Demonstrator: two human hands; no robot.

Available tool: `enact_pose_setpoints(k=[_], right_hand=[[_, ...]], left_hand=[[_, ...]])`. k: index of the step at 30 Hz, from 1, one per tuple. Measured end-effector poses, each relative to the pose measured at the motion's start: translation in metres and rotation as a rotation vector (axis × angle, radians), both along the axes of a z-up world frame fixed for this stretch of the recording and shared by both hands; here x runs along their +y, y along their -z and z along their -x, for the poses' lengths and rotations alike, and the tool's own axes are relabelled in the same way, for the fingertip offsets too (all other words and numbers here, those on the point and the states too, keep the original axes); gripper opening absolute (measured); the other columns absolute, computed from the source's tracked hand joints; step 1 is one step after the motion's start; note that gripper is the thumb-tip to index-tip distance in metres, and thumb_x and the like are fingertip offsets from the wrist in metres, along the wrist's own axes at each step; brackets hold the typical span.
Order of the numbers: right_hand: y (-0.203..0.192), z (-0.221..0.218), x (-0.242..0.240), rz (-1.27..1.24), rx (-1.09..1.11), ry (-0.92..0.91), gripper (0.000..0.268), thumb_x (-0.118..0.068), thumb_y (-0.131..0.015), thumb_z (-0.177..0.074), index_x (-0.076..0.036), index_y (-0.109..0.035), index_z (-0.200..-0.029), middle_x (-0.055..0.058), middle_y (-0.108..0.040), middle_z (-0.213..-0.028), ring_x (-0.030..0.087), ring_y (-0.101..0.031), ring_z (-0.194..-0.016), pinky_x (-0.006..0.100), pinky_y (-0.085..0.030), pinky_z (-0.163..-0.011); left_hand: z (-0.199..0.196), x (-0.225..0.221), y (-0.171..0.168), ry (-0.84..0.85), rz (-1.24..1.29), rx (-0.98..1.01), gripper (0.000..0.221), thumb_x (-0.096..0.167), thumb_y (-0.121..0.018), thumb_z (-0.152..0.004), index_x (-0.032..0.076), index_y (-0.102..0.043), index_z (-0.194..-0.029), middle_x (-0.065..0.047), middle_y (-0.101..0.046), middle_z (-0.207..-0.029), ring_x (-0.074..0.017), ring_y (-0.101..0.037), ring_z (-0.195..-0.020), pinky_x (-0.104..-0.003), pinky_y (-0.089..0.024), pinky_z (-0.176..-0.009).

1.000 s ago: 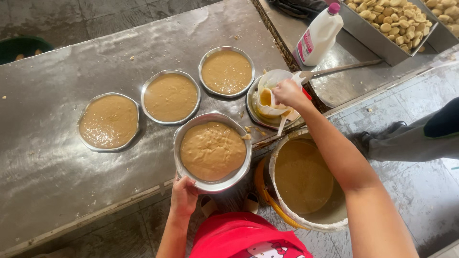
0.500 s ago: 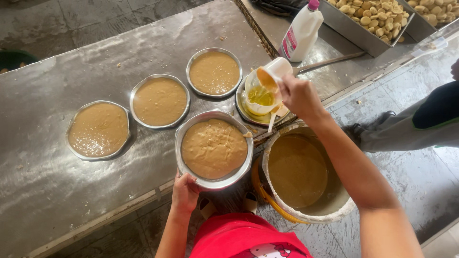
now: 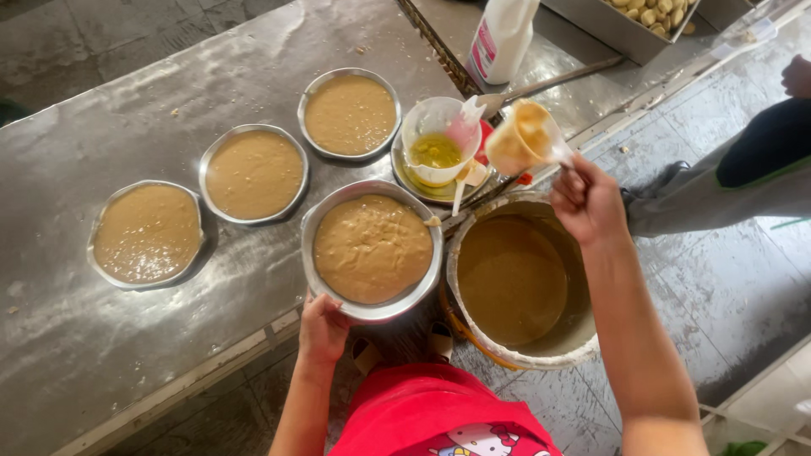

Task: The person uses a measuring cup to scoop batter from a large bucket and pour it into several round metal cake pans arranged on a stainless steel table.

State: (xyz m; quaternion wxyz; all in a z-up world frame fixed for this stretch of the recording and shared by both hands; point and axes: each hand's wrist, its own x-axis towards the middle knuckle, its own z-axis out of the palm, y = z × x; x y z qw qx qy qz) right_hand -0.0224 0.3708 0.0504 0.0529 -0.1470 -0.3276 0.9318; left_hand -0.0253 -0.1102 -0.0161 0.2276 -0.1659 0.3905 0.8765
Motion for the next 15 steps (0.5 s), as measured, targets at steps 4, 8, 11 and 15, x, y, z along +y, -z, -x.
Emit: enact_pose_setpoints(k=[4, 8, 11, 15], right_hand=[[0.041, -0.088, 0.001, -0.243, -0.264, 0.277, 0.023, -0.018, -0.052, -0.103, -0.008, -0.072, -0.096, -0.007, -0.051, -0.06, 0.003, -0.038, -0.046, 0.02, -0.03, -0.045], [0.146, -0.111, -0.003, -0.55, -0.516, 0.151, 0.021, -0.018, -0.054, -0.105, -0.002, -0.065, -0.097, 0.005, -0.066, -0.072, 0.01, -0.059, -0.056, 0.027, -0.049, -0.052], [0.228, -0.106, -0.006, -1.449, -0.608, 0.097, 0.024, -0.02, -0.053, -0.106, -0.001, -0.068, -0.101, 0.017, -0.071, -0.082, 0.027, -0.066, -0.071, 0.037, -0.053, -0.064], [0.282, -0.081, -0.009, -1.62, -0.676, 0.109, 0.02, -0.011, -0.047, -0.105, 0.004, -0.06, -0.101, 0.025, -0.071, -0.085, 0.038, -0.07, -0.077, 0.048, -0.055, -0.07]], left_hand=[[-0.004, -0.003, 0.004, -0.032, -0.022, 0.042, 0.061, 0.001, -0.045, -0.076, 0.001, -0.048, -0.137, -0.016, -0.07, -0.107, -0.0292, -0.074, -0.08, -0.045, -0.066, -0.06], [-0.009, -0.003, 0.025, -0.09, -0.032, 0.039, 0.052, 0.0, -0.046, -0.077, -0.002, -0.052, -0.129, -0.015, -0.069, -0.102, -0.029, -0.073, -0.077, -0.046, -0.066, -0.061], [-0.019, -0.003, 0.038, -0.118, -0.085, 0.042, 0.045, -0.002, -0.048, -0.081, -0.005, -0.055, -0.125, -0.014, -0.067, -0.102, -0.0284, -0.073, -0.08, -0.045, -0.066, -0.066], [-0.033, 0.0, 0.034, -0.148, -0.053, 0.0, 0.044, -0.001, -0.048, -0.079, -0.004, -0.058, -0.123, -0.015, -0.069, -0.1, -0.0282, -0.072, -0.077, -0.044, -0.065, -0.064]])
